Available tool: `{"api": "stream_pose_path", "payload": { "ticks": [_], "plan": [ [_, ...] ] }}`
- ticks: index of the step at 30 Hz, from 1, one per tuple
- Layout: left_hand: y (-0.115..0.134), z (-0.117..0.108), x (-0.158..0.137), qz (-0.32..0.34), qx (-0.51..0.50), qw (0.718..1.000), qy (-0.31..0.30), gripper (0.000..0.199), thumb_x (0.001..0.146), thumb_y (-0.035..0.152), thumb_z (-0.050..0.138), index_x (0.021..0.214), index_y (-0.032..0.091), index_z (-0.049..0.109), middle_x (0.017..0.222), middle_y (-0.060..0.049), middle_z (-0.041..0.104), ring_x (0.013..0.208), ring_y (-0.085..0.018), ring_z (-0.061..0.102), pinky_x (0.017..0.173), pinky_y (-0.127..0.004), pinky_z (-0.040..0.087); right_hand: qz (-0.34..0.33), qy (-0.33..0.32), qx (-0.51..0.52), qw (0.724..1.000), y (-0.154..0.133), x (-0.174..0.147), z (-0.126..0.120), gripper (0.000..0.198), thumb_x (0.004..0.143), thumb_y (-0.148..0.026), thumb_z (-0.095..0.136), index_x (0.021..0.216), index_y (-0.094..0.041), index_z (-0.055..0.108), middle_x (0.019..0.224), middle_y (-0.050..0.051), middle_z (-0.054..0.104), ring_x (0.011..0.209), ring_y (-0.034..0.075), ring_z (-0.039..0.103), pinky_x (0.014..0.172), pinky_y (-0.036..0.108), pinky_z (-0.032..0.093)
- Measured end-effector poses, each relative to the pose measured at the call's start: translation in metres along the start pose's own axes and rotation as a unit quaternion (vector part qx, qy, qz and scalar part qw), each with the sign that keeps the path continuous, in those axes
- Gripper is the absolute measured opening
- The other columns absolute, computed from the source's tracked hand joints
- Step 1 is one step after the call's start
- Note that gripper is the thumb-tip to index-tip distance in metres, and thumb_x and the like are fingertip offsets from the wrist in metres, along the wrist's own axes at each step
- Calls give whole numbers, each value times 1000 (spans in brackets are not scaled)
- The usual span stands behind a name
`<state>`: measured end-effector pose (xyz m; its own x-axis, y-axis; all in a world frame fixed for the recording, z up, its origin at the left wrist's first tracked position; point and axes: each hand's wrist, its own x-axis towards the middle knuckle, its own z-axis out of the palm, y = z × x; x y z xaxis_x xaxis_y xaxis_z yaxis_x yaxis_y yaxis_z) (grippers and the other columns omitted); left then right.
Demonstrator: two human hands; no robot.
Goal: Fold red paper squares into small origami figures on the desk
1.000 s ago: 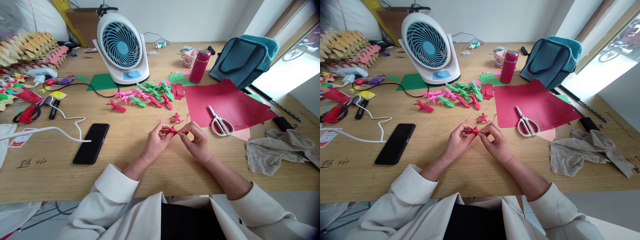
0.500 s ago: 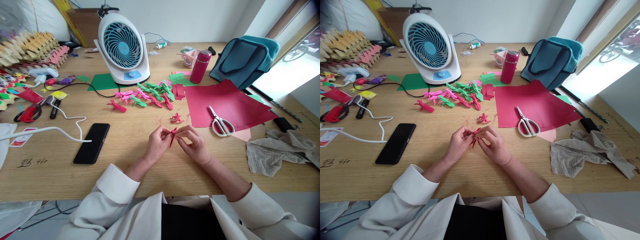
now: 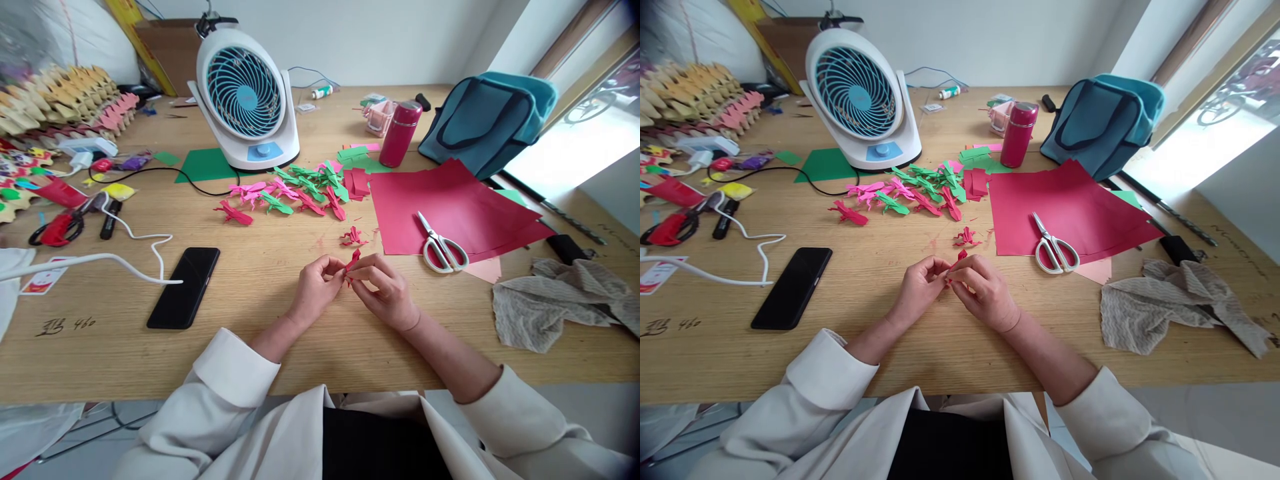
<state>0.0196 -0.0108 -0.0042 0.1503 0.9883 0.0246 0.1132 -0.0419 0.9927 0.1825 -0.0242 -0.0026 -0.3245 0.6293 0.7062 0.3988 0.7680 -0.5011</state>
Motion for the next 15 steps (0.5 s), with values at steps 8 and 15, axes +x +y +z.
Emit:
{"api": "stream_pose_path", "payload": {
  "ticks": [8,15],
  "plan": [
    [3,-1,-1,29,44,999,13,13,80,28,62,77,16,65,70,-1,66,65,-11,62,58,-19,48,1,8,11,1000,-2,0,0,24,86,-3,61,100,-23,61,96,7,63,88,17,63,74,33,55],
    [3,-3,-1,37,51,998,15,14,80,29,61,74,17,62,66,1,64,63,-11,59,57,-19,45,-11,2,-14,1000,-2,1,0,23,85,-5,62,100,-23,62,96,7,65,86,19,62,75,35,54]
  ]
}}
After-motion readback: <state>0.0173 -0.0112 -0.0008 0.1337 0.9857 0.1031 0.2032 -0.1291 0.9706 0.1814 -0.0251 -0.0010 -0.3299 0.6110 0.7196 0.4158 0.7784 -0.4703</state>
